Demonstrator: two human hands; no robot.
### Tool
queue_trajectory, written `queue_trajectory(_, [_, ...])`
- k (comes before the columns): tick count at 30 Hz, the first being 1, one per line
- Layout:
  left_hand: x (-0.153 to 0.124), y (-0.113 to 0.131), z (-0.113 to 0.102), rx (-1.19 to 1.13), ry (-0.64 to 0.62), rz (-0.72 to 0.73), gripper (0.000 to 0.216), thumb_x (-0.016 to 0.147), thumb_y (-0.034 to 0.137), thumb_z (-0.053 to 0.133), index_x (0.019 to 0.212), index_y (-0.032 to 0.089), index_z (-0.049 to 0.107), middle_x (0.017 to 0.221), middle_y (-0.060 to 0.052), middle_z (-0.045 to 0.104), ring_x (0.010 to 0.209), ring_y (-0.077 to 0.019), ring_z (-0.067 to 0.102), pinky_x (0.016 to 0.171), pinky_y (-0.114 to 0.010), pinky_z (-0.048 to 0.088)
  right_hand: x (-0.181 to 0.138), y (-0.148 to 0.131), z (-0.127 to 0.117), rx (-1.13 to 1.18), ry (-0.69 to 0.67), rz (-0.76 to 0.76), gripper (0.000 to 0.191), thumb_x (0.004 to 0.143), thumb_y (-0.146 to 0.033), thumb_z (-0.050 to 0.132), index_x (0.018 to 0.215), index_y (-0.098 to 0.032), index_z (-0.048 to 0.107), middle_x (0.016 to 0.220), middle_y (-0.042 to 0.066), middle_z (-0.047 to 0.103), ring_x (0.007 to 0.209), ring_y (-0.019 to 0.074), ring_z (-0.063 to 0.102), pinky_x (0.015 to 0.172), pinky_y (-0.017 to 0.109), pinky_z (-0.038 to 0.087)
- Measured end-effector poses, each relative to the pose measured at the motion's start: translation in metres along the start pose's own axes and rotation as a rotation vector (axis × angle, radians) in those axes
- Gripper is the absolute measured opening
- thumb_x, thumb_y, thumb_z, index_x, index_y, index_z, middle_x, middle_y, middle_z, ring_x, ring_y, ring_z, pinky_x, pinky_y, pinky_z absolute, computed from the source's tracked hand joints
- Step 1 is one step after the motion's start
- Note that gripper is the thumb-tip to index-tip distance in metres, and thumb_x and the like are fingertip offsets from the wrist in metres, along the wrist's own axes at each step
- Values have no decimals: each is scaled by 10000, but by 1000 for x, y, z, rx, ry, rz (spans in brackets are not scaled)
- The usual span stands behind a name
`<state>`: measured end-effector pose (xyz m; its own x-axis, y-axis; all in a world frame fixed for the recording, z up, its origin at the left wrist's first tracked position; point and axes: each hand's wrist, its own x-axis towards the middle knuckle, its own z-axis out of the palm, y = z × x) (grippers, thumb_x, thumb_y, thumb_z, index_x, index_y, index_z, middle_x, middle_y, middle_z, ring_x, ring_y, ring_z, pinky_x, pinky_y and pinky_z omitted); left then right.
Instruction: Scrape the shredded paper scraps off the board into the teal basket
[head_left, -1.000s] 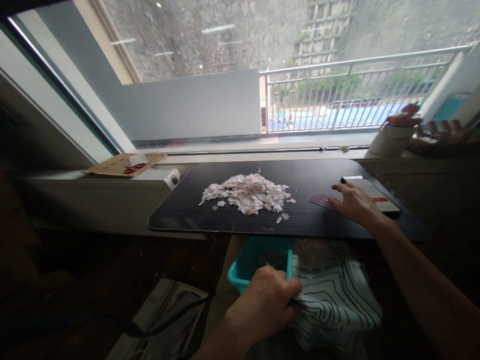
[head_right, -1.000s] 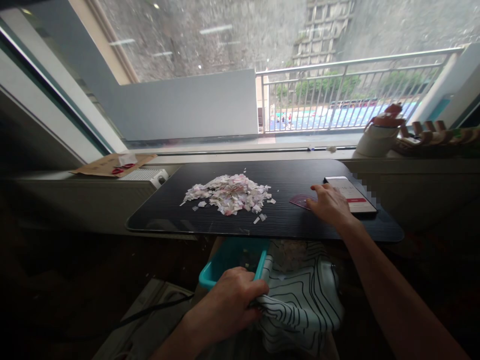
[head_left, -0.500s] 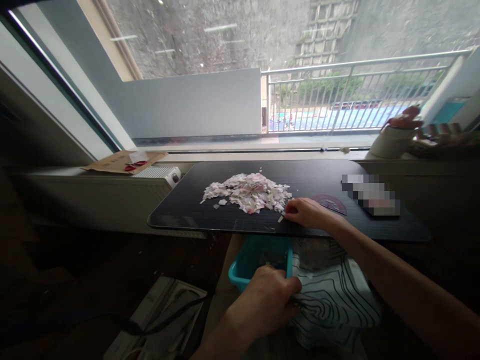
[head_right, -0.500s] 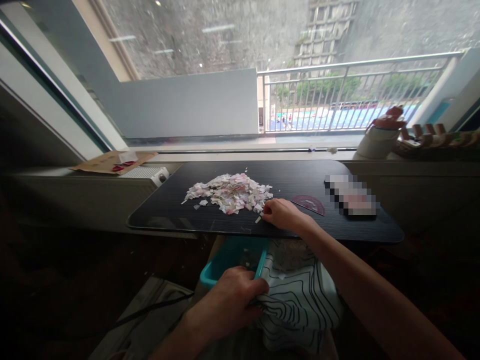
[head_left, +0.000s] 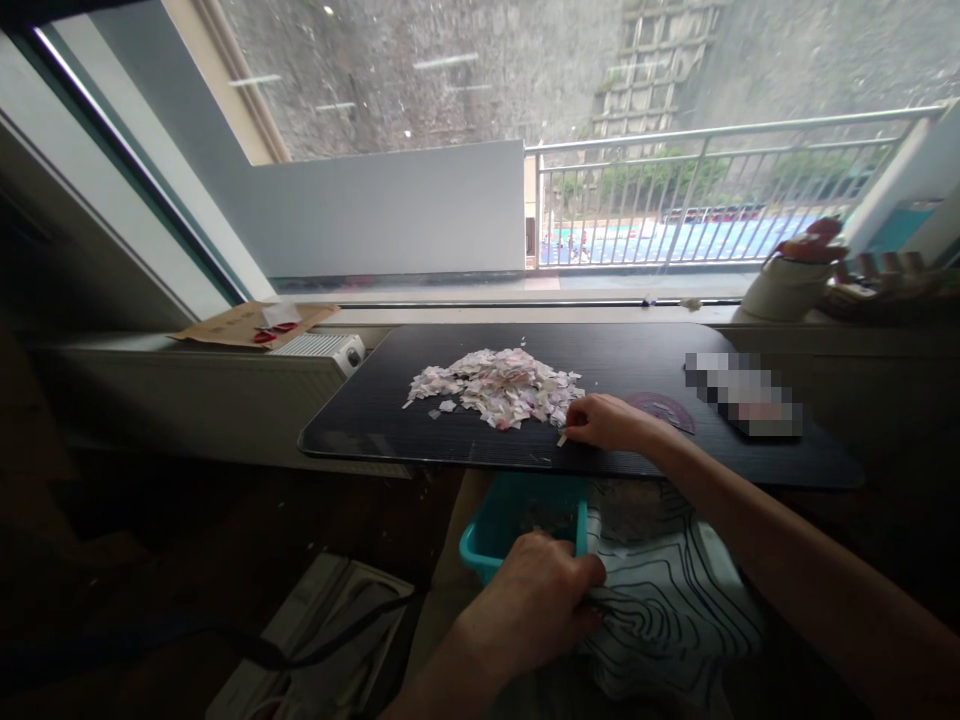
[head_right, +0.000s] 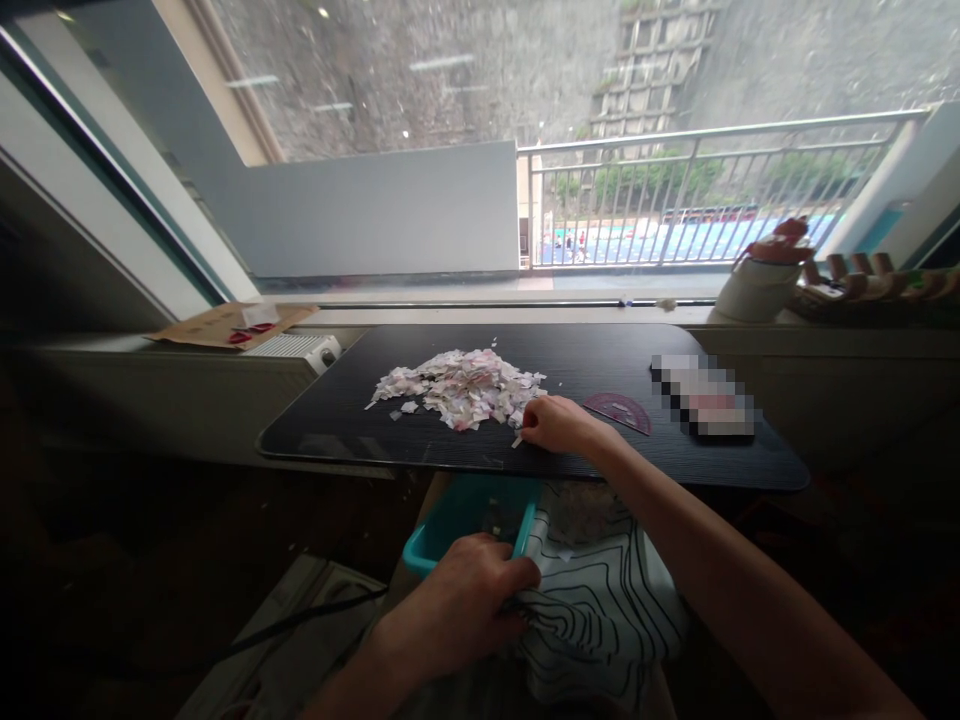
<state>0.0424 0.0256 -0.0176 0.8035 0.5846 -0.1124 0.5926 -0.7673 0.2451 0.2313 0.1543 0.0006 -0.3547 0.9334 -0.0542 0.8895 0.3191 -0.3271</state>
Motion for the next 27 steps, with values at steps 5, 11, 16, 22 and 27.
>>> queue_trajectory(5, [0,0,1,-13,0,-6,165,799,326,646,907,204,620,775,-28,659,734,-226,624,686,-290,449,-4,4,6,39,76,-50,145,748,-271,548,712,-178,654,698,31,658,614,136,543,562,241,364])
queue_trajectory(11, [0,-2,5,-39,8,-18,171,778,333,665,882,208,612,771,-24,650,725,-226,622,677,-289,460,-10,22,18,634,147,39,227,701,-369,636,785,-159,653,639,3,636,540,118,545,522,244,450])
queue_trajectory(16, [-1,-1,5,-45,31,-24,118,789,296,645,852,206,601,767,-18,644,729,-217,616,686,-284,455,-16,27,18,893,157,132,373,606,-396,736,880,-146,693,664,5,656,547,109,553,539,252,492])
queue_trajectory(22, [-2,0,5,-30,19,-34,123,792,306,644,854,212,596,765,-13,638,738,-219,612,680,-279,450,-19,22,15,927,188,152,336,595,-427,747,775,-149,686,618,13,641,571,120,567,527,242,494])
queue_trajectory(27, [-2,0,1,-41,10,-19,130,805,317,638,860,207,595,773,-16,639,744,-217,614,697,-283,447,-23,22,9,841,179,131,361,678,-454,666,854,-142,715,659,8,632,524,91,511,500,228,461])
